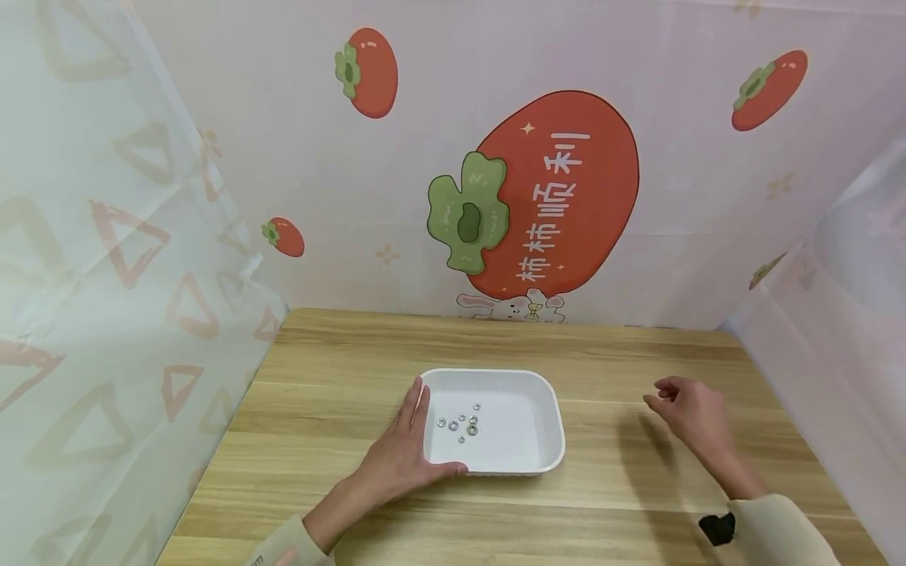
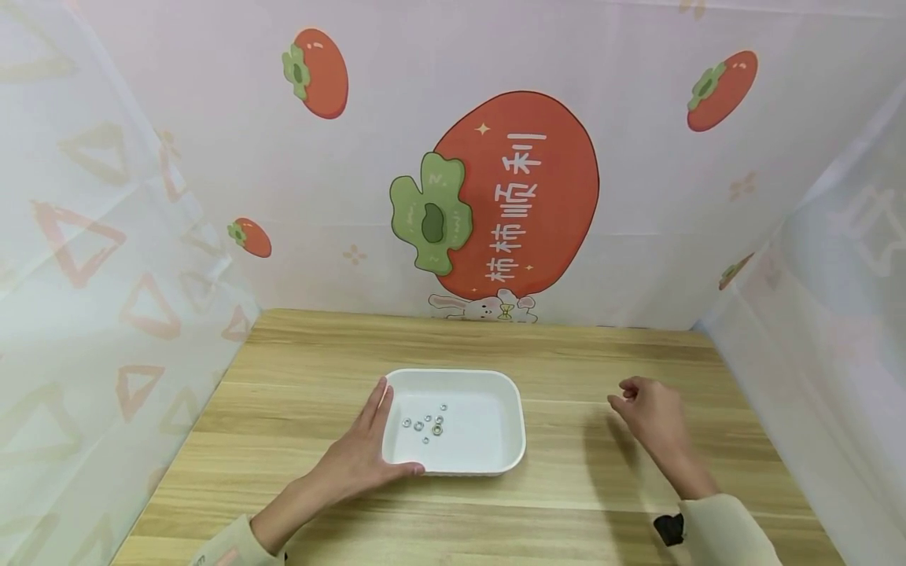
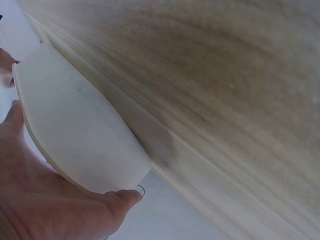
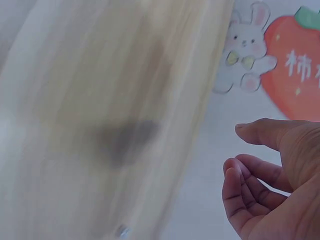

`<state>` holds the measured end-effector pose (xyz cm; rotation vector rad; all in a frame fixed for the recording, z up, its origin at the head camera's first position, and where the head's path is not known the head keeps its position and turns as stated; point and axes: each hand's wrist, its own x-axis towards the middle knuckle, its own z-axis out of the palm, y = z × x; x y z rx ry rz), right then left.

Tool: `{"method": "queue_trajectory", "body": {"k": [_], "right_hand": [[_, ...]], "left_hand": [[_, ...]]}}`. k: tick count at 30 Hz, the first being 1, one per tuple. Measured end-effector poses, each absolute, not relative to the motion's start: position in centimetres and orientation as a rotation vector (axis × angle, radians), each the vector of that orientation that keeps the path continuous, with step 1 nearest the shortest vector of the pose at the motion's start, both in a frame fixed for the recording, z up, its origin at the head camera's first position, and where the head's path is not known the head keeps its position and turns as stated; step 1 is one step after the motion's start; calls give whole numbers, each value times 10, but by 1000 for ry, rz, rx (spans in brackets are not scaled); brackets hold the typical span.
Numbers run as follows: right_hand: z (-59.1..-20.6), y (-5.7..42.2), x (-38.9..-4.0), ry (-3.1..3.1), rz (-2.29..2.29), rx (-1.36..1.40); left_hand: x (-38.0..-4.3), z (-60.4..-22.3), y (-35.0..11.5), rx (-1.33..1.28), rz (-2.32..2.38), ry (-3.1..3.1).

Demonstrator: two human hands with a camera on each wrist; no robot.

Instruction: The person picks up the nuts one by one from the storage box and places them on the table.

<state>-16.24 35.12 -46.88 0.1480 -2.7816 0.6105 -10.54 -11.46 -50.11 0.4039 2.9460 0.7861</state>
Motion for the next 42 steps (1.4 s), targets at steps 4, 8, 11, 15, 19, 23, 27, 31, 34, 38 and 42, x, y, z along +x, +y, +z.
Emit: {"method": "queue_trajectory", "body": {"k": [4, 8, 11, 15, 19, 23, 27, 31, 34, 38, 42], "right_hand": [[-460, 334, -164, -2763, 624, 196], [-451, 318, -164, -2738, 629, 233], [-445, 306, -164, -2695, 626, 280], [-440, 292, -164, -2641, 623, 340], [-436, 279, -162, -2636, 643, 378], [-433, 267, -160, -2670, 686, 402], [-431, 256, -159, -2711, 717, 423], [-429, 244, -158, -2743, 739, 446], [-428, 235, -159, -2755, 755, 461], [-427, 223, -160, -2767, 786, 492], [-428, 213, -160, -2781, 824, 542]], "left_hand": [[-105, -501, -115, 417, 796, 2952], [-104, -500, -114, 424, 805, 2952], [-105, -500, -114, 420, 806, 2950], [-105, -500, -114, 405, 804, 2941], [-106, -501, -114, 394, 812, 2933], [-107, -501, -114, 390, 819, 2931], [-106, -501, -114, 387, 813, 2932], [-106, -500, -115, 392, 803, 2931], [-106, -500, -115, 395, 800, 2931], [-106, -500, -114, 395, 789, 2933], [-105, -499, -114, 391, 794, 2932]]}}
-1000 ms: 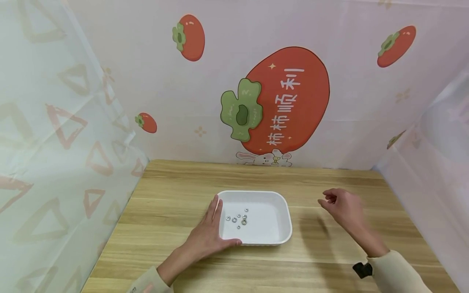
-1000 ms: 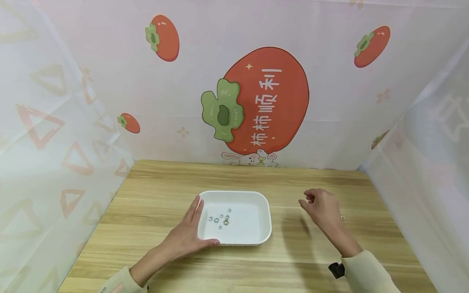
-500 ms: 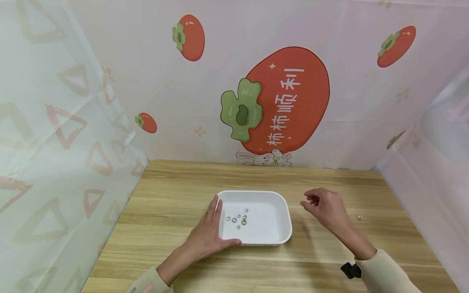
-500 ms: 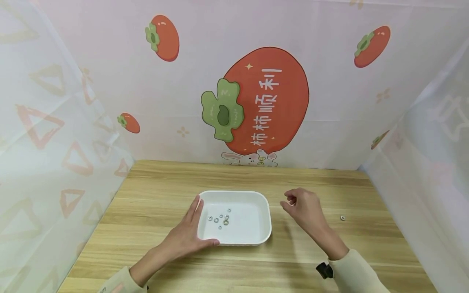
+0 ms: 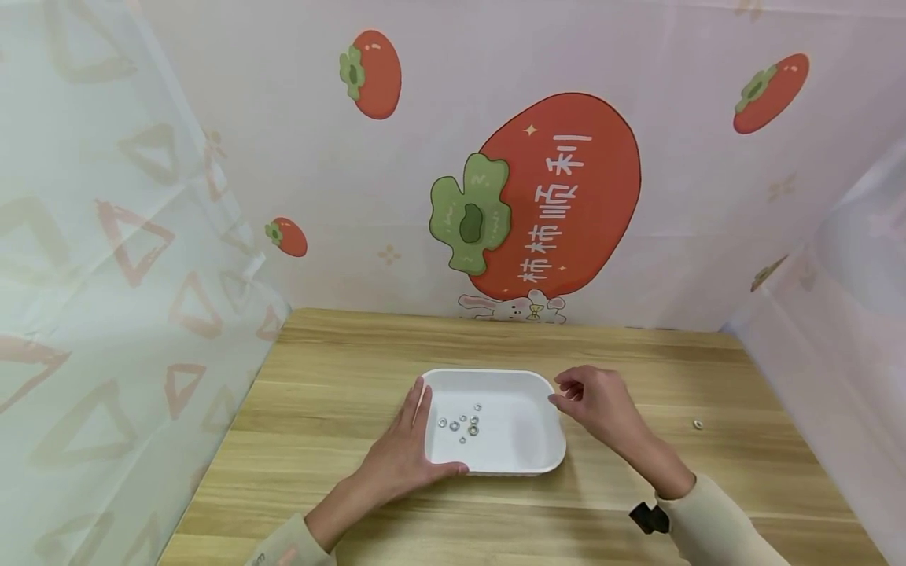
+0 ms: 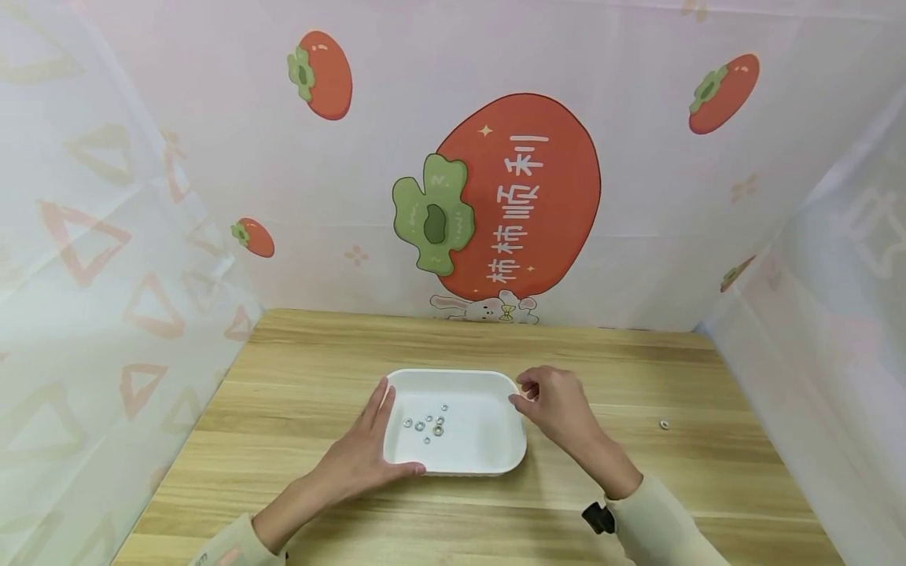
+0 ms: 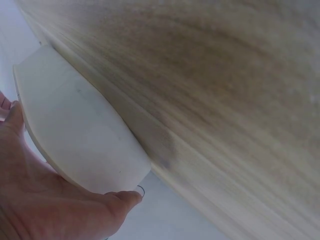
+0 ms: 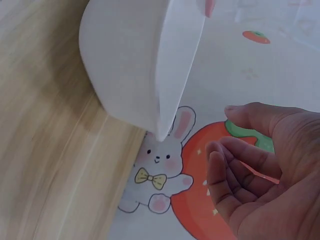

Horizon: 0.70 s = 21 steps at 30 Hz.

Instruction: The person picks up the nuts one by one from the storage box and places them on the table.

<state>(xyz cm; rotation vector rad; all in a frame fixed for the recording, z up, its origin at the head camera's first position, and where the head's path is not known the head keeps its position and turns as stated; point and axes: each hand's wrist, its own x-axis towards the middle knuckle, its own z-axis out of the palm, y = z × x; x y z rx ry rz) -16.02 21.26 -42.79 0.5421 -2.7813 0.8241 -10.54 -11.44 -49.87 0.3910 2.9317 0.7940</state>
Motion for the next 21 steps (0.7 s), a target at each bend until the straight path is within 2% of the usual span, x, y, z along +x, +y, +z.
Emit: {"method": "queue_trajectory", "body": {"k": [21], "right_hand": [[-439, 177, -161, -2845, 930, 607]], "left_hand": [[-106, -499, -115, 411, 793, 2929]]}}
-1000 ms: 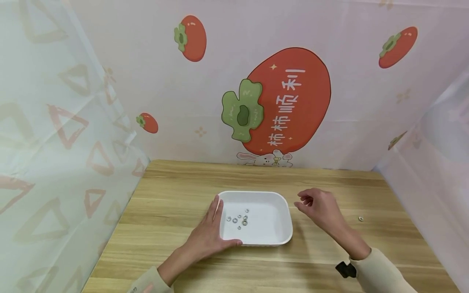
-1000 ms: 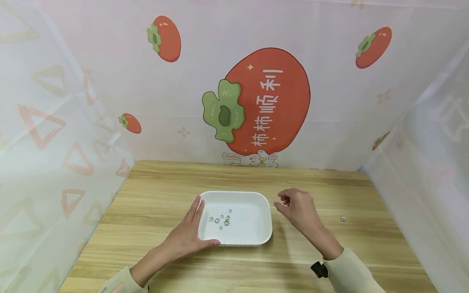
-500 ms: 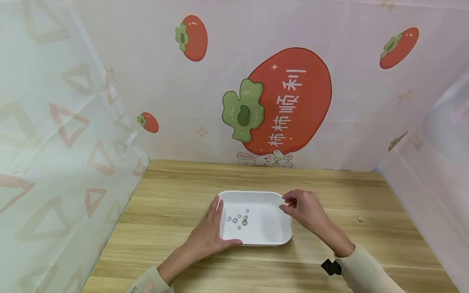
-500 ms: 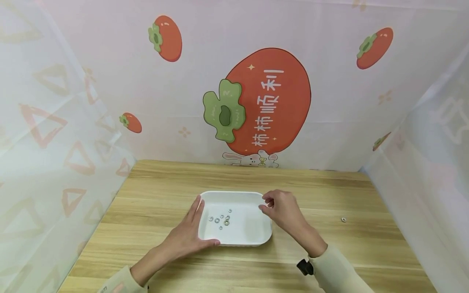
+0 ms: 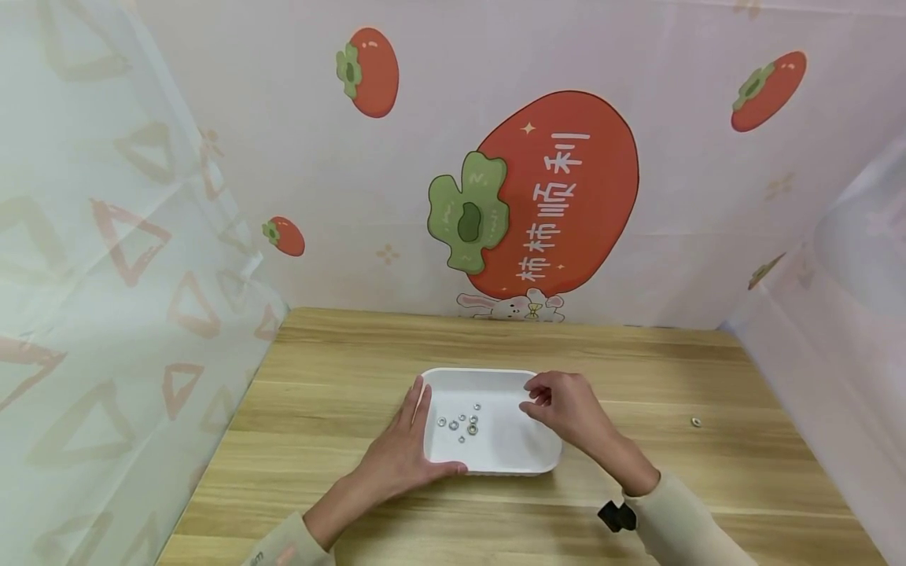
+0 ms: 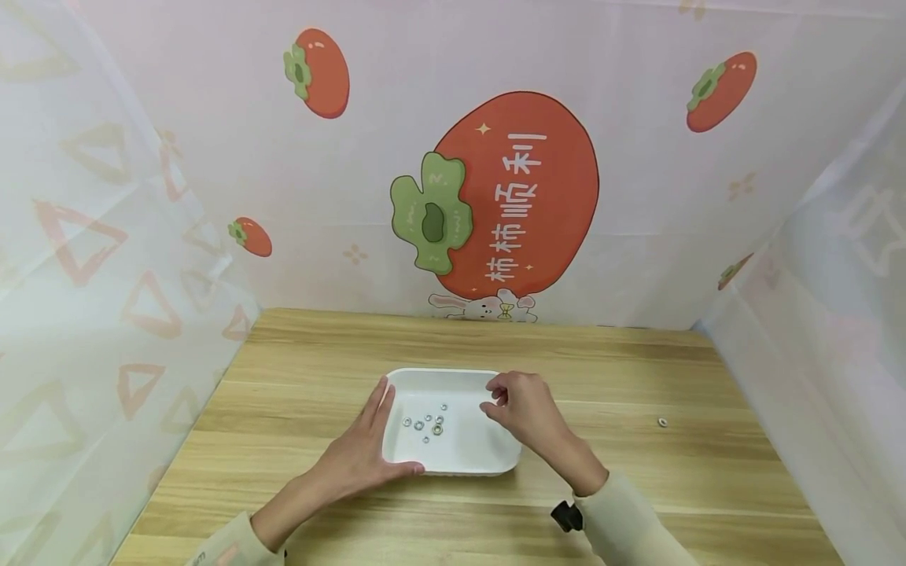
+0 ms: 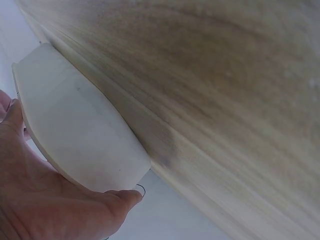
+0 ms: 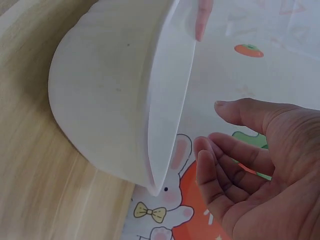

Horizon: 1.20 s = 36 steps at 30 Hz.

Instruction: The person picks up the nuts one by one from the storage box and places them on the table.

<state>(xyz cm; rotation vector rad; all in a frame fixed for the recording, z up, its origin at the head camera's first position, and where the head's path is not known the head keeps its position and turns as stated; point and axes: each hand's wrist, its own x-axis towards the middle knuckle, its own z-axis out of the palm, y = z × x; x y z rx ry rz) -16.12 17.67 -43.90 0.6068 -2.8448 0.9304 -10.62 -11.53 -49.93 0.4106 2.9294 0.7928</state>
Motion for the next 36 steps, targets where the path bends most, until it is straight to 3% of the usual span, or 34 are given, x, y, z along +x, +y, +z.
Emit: {"method": "queue_trajectory", "body": {"k": [36], "right_hand": [[-484, 129, -161, -2967, 935, 702]], "left_hand": [[-106, -500, -115, 450, 787, 2959]]}}
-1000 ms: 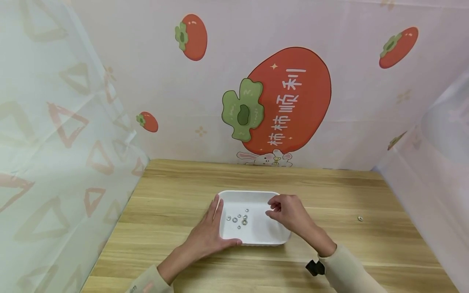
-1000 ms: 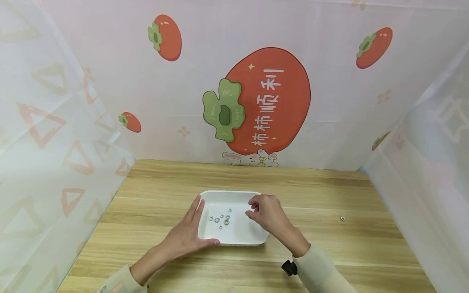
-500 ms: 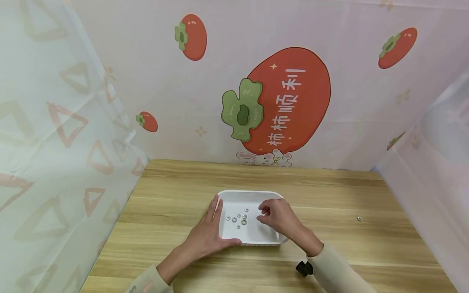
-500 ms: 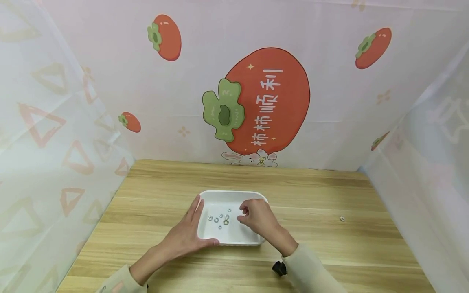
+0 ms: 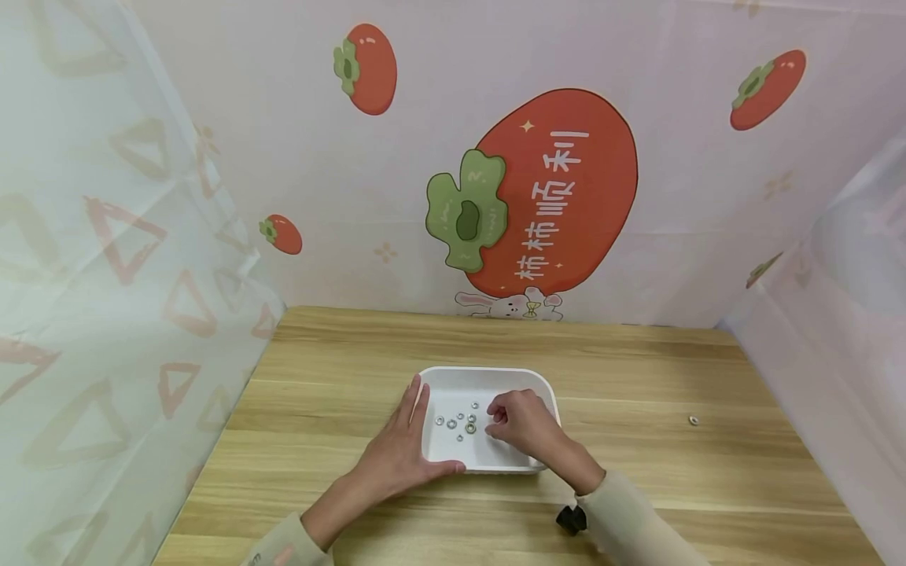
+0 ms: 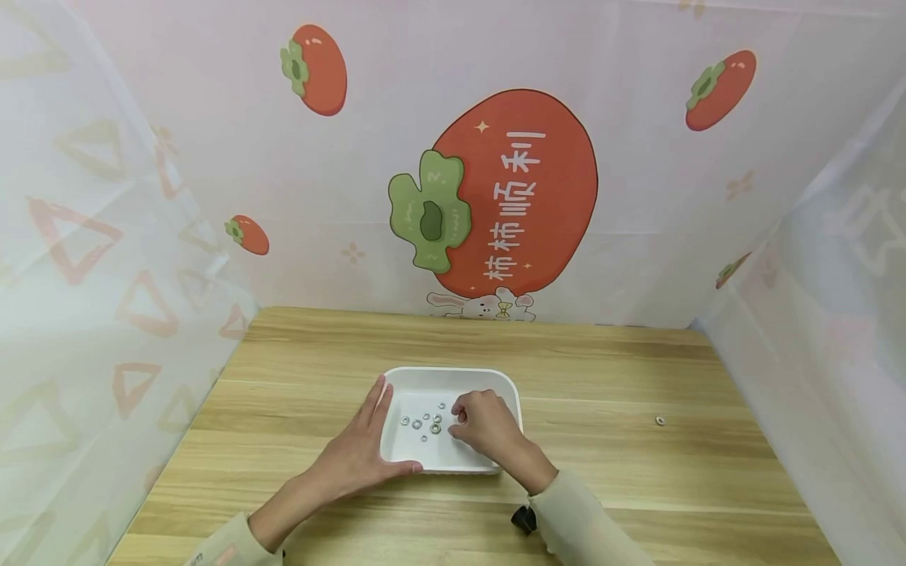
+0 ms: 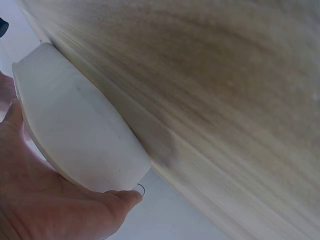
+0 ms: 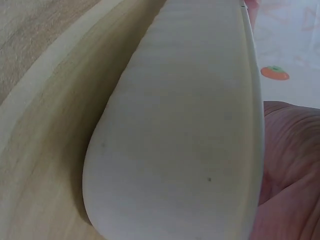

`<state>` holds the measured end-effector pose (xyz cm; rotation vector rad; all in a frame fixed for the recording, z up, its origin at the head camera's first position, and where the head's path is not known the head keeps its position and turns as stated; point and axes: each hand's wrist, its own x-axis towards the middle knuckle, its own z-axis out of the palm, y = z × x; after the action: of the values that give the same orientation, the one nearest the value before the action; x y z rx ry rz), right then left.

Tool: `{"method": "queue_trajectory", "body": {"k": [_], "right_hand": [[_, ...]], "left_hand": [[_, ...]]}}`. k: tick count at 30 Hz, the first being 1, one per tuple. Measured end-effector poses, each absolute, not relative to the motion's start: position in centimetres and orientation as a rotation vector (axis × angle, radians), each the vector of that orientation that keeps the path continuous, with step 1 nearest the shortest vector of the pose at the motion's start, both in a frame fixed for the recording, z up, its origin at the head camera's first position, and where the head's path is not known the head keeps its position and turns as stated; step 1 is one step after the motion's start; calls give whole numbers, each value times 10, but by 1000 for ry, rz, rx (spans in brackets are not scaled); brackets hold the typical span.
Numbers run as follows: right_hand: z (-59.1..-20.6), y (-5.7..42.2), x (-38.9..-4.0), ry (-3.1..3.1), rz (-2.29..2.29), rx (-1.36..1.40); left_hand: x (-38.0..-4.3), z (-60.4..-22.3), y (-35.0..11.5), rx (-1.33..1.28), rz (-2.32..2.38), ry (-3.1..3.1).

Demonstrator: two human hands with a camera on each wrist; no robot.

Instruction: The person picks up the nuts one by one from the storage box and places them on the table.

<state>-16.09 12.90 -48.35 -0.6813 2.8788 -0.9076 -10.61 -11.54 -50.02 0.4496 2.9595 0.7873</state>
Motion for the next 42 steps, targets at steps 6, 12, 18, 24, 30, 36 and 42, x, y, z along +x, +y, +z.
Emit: {"method": "queue_trajectory", "body": {"k": [6, 12, 18, 24, 30, 36, 42], "right_hand": [[-486, 121, -159, 2873, -860, -695], [-491, 116, -159, 2879, -817, -712], [-492, 112, -159, 2876, -804, -741], [-493, 110, -161, 2887, -783, -765], [-493, 107, -161, 2878, -779, -756], [-496, 102, -161, 2876, -768, -747], [-500, 99, -161, 2920, -748, -774]], "left_hand": [[-106, -501, -116, 444, 787, 2953], [-106, -501, -115, 444, 779, 2948], [-107, -502, -116, 446, 783, 2949], [-107, -502, -115, 453, 784, 2959], [-106, -501, -116, 452, 801, 2950], [-106, -502, -116, 438, 791, 2944], [-106, -502, -116, 430, 795, 2946]]}}
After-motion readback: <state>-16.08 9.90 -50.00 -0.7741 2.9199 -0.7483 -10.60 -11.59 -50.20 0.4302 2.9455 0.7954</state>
